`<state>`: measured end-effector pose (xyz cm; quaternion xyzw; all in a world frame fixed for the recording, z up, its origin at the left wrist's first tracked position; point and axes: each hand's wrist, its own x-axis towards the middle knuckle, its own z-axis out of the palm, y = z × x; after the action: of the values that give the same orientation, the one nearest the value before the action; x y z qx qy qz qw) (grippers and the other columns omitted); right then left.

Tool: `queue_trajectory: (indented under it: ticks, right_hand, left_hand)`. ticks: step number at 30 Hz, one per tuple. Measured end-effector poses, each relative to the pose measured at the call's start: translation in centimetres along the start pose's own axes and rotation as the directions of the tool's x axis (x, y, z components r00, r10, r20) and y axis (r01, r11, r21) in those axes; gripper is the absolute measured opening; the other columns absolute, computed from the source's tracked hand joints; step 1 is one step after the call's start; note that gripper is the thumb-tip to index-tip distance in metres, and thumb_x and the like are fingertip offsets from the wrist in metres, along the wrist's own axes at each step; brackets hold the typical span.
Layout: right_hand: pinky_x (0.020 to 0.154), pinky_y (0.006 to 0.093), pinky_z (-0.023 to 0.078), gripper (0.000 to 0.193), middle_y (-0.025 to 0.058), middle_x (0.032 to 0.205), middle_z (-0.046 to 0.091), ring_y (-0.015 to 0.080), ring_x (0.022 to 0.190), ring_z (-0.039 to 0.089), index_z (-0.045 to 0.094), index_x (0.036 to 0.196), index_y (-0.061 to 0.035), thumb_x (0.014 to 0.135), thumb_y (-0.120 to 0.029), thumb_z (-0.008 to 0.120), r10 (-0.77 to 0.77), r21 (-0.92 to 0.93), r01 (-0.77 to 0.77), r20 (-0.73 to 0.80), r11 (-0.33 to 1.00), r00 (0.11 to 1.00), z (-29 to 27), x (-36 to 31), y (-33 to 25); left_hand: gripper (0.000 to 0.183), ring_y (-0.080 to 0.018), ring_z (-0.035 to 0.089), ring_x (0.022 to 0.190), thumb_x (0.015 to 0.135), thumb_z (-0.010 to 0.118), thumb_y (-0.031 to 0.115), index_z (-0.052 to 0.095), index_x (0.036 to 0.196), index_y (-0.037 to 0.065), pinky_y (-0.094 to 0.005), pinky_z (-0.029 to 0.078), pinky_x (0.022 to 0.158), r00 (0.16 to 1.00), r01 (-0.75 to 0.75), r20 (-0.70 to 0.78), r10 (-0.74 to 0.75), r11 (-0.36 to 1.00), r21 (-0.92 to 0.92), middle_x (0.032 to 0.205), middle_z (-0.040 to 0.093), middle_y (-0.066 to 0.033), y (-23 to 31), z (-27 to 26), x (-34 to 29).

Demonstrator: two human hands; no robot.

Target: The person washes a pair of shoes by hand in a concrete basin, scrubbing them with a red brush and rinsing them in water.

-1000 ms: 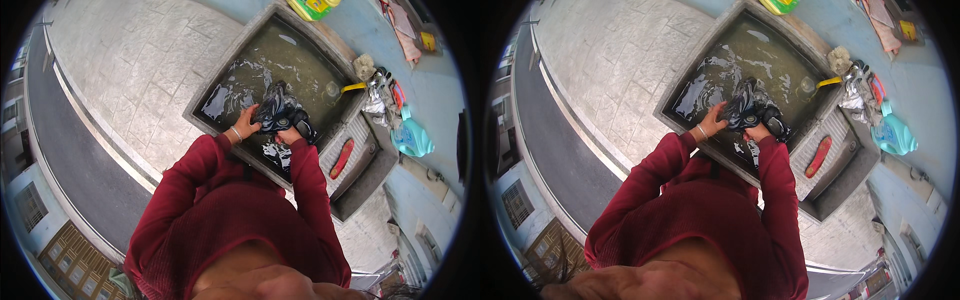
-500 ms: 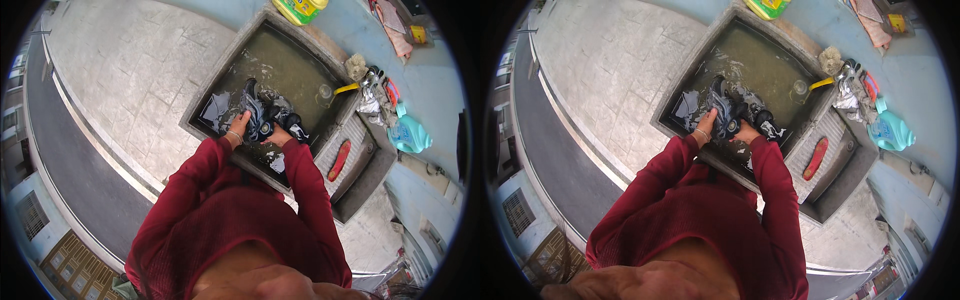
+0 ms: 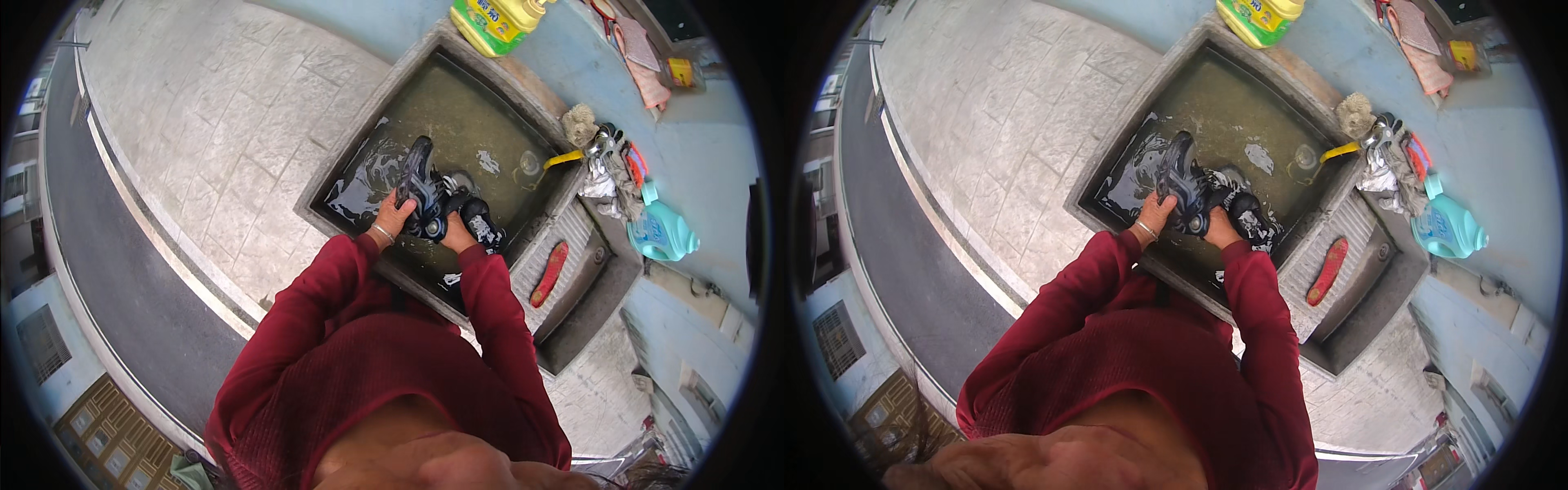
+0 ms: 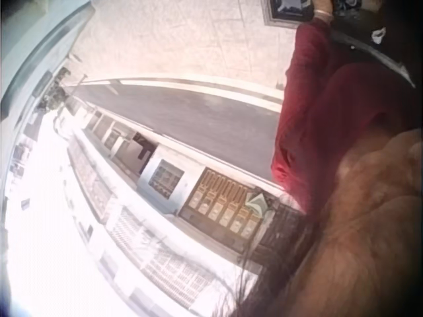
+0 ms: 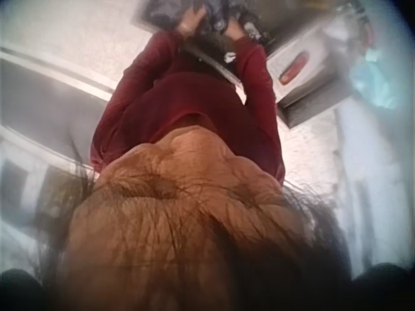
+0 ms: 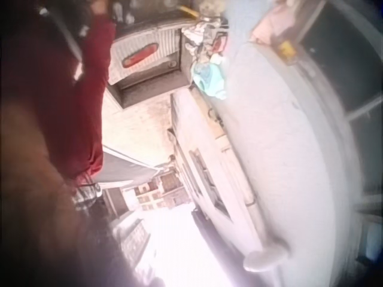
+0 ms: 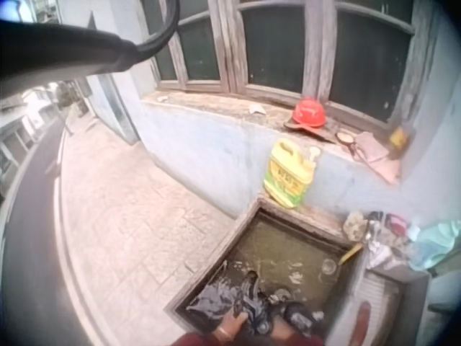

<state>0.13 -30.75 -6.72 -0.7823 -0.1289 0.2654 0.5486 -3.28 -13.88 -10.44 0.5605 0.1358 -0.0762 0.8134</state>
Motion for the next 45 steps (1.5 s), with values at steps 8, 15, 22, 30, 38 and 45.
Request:
queue_trajectory:
  ticks: [8,15,22,30,38,45]
  right_hand:
    - [0.097,0.0288,0.031,0.07,0.0093,0.127,0.041,0.0194,0.116,0.039,0.034,0.128,0.0009,0.069,-0.009,0.07,0.22,0.453,-0.202,0.013,0.868,0.975,0.3,-0.1,-1.3]
    - [0.098,0.0287,0.03,0.072,0.0103,0.128,0.039,0.0202,0.116,0.038,0.031,0.13,-0.0007,0.07,-0.012,0.069,0.201,0.396,-0.206,0.054,0.895,0.978,0.2,0.3,-0.9]
    - [0.095,0.031,0.032,0.056,0.0127,0.121,0.05,0.0237,0.111,0.044,0.047,0.119,-0.0034,0.072,-0.025,0.067,0.011,0.163,-0.013,0.012,0.987,1.0,0.1,0.3,-2.0]
    - [0.09,0.0315,0.037,0.055,0.0134,0.113,0.054,0.0239,0.104,0.05,0.052,0.111,-0.0022,0.062,-0.012,0.075,-0.051,0.281,0.134,-0.285,0.95,0.957,4.0,-0.4,4.4]
    - [0.092,0.034,0.035,0.055,0.0172,0.112,0.055,0.0287,0.105,0.049,0.051,0.115,-0.0035,0.067,-0.022,0.07,-0.228,0.176,0.244,-0.107,0.954,0.968,2.1,0.2,4.0]
    - [0.091,0.0354,0.037,0.051,0.0175,0.115,0.052,0.0299,0.107,0.049,0.054,0.112,-0.005,0.069,-0.029,0.067,-0.099,0.041,0.099,-0.002,0.994,0.995,0.9,-1.3,1.4]
  left_hand:
    - [0.048,-0.0093,0.051,0.086,0.075,0.068,0.029,0.051,0.112,0.004,-0.0244,0.042,0.08,1.0,-0.011,-0.013,0.011,1.0,-0.007,0.095,0.058,-0.0006,2.6,1.3,-0.6]
    - [0.046,-0.0094,0.05,0.086,0.076,0.067,0.028,0.05,0.112,0.004,-0.0244,0.041,0.079,1.0,-0.023,-0.012,0.024,0.997,0.07,0.095,0.057,-0.0005,2.4,1.1,-0.9]
    - [0.038,-0.0095,0.049,0.081,0.077,0.067,0.029,0.053,0.103,0.005,-0.0247,0.041,0.077,1.0,-0.024,-0.018,0.025,0.998,0.063,0.089,0.057,0.0007,0.2,-0.3,-1.2]
    - [0.042,-0.0095,0.05,0.074,0.077,0.061,0.045,0.055,0.09,0.006,-0.0261,0.042,0.068,0.999,-0.045,-0.009,0.046,0.993,0.106,0.083,0.054,0.0022,2.5,0.8,-0.8]
    - [0.037,-0.0104,0.049,0.078,0.078,0.064,0.037,0.054,0.095,0.006,-0.0255,0.04,0.072,1.0,0.004,0.022,-0.006,0.997,0.077,0.087,0.055,0.0017,2.0,1.1,-1.2]
    - [0.046,-0.0123,0.051,0.083,0.078,0.06,0.044,0.053,0.102,0.005,-0.0277,0.041,0.076,0.998,0.054,0.013,-0.056,0.995,0.085,0.093,0.055,-0.0001,0.0,-0.7,-0.6]
